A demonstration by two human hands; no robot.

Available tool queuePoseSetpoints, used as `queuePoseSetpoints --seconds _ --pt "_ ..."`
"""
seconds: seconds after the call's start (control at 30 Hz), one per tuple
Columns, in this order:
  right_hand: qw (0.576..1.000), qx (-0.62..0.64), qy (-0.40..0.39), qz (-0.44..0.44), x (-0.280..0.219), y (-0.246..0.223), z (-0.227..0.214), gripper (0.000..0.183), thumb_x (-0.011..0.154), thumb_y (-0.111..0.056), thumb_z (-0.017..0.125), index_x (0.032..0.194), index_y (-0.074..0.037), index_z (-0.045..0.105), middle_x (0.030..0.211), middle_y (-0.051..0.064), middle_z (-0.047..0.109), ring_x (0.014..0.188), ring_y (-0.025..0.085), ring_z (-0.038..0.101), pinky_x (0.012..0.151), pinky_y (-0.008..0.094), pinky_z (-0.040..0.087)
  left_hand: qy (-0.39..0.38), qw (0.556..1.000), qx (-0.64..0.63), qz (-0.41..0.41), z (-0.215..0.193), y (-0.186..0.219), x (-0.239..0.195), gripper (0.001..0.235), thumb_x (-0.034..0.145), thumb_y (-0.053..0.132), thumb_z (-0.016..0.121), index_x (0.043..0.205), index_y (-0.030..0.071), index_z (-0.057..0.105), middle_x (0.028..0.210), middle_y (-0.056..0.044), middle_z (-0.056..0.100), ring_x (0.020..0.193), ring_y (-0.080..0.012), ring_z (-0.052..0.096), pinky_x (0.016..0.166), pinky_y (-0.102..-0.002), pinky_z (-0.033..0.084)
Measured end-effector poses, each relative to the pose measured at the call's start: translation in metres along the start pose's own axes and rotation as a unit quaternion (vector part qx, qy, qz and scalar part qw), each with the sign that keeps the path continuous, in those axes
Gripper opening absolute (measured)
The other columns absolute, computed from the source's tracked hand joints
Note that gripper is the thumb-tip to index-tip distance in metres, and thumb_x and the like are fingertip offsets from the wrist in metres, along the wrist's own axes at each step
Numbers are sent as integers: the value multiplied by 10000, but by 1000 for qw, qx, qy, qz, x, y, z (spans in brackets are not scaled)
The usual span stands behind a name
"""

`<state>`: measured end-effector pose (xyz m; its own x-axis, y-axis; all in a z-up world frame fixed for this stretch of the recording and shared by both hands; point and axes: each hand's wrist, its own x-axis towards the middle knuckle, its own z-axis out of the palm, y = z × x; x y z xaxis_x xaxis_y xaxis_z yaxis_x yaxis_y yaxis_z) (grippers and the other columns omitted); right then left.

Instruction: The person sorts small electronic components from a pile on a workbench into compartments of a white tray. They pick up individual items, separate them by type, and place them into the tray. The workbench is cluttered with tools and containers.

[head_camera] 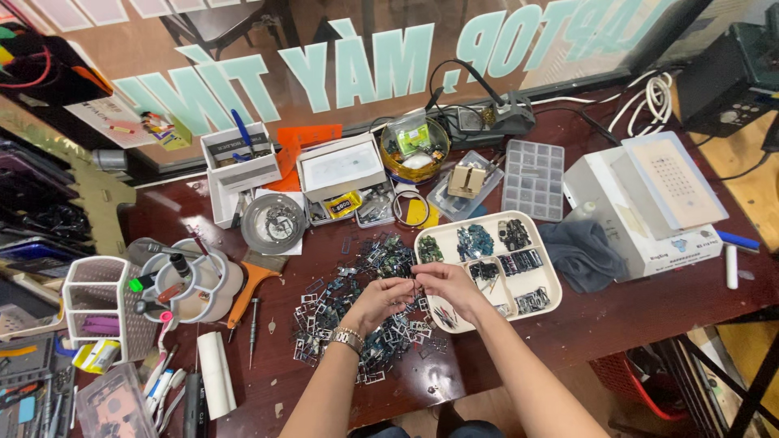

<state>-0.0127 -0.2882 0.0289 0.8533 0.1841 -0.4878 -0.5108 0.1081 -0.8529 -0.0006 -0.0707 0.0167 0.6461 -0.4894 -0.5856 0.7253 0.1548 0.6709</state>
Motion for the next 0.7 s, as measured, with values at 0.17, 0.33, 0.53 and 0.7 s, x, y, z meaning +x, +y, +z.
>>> queuePoseSetpoints --seconds 0.17,0.33,0.53,0.7 --pt "1000 -25 0 18 -12 -8 -18 249 913 -180 728 1126 -54 744 1040 8 735 912 79 648 805 246 529 -15 999 44 14 18 -5 13 179 899 198 784 1023 68 776 897 19 742 765 -52 652 692 -206 527" --pt "999 -13 -5 30 -15 -7 -34 225 930 -215 717 1104 -72 722 1025 2 709 922 75 635 821 260 515 -28 999 33 5 32 -6 19 183 868 135 802 1036 63 782 902 8 752 749 -50 655 685 -195 534" --pt "997 59 -10 42 -14 1 -50 237 948 -215 695 1128 -62 707 1041 29 727 954 104 662 864 268 529 -56 998 40 3 38 -4 23 202 857 97 798 1045 46 748 916 -7 758 782 -64 688 700 -211 558" --pt "995 88 -30 43 -13 2 -59 242 949 -219 686 1135 -64 689 1064 27 729 986 108 669 902 274 534 -58 997 39 10 41 -3 26 203 852 74 809 1038 36 735 914 -9 752 771 -56 682 698 -197 561"
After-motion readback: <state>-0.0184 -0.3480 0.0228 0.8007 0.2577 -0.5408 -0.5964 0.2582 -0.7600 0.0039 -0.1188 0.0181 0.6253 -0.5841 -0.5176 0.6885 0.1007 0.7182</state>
